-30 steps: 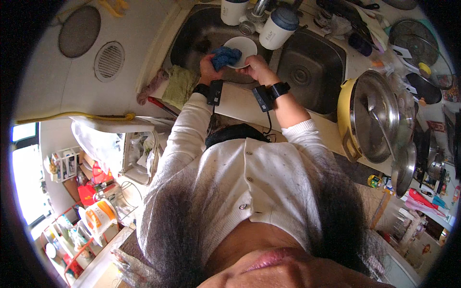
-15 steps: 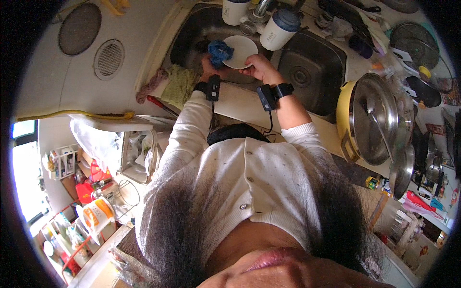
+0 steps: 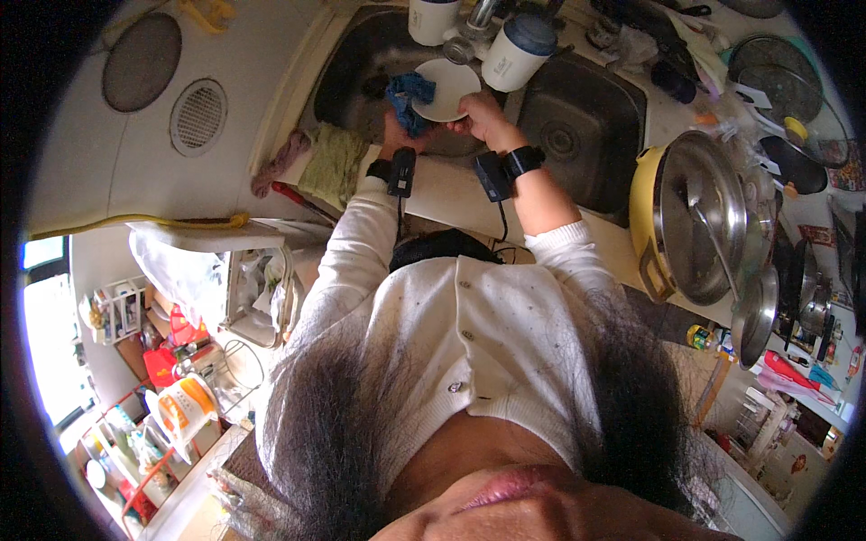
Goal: The person washes a small white bowl and an orange plate in a metal basin, then places them in a cabinet. The person then washes another small white bowl in the sink using a blue sponge and running water.
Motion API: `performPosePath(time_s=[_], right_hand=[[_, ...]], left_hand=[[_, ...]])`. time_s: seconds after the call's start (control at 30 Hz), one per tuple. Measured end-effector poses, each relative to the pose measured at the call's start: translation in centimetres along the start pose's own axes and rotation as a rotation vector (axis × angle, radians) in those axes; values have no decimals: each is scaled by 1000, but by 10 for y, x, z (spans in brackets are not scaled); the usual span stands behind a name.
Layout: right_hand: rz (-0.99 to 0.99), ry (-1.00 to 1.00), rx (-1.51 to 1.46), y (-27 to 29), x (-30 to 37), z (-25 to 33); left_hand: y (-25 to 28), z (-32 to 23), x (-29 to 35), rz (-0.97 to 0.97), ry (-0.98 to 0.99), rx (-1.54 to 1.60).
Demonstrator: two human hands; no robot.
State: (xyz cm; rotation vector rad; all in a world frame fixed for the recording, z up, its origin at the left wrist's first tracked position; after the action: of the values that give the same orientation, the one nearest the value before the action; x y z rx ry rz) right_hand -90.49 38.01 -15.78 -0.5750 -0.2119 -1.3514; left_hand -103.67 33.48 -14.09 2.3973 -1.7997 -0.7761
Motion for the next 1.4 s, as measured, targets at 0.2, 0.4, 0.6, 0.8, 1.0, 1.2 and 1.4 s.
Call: performPosePath(time_s=[0.2, 0.4, 0.6, 0.8, 1.0, 1.2, 1.4], right_hand=[[-69, 35, 38, 2, 1, 8], [-20, 0, 198, 1, -2, 2], [-50, 70, 234, -1, -4, 2], [-3, 68, 278, 5, 5, 12], [-257, 367, 169, 7, 0, 12], [-218, 269, 340, 7, -2, 11], [-30, 250, 217, -7, 16, 16]], left_hand=[[-12, 44, -8, 134, -138, 287], [-9, 70, -8, 232, -46, 392], [-47, 63, 22, 467, 869, 1008], [-5, 43, -14, 252, 243, 743], [-28, 65, -13, 377, 459, 485], [-16, 65, -15, 327, 241, 217], [-15, 95, -31, 54, 180, 103]])
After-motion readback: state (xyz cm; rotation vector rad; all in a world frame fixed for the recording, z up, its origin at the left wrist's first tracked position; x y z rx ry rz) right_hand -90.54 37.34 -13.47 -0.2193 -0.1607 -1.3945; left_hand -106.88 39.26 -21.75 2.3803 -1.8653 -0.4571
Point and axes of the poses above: each hand's wrist, its own x-axis away from the middle knuckle, its own y-axis out of the back of the hand, z = x × y, the point moved 8 cm from there along -x, towards the middle knuckle, and after that the axes turned 9 degrees about -z, right-handed, at the moved point
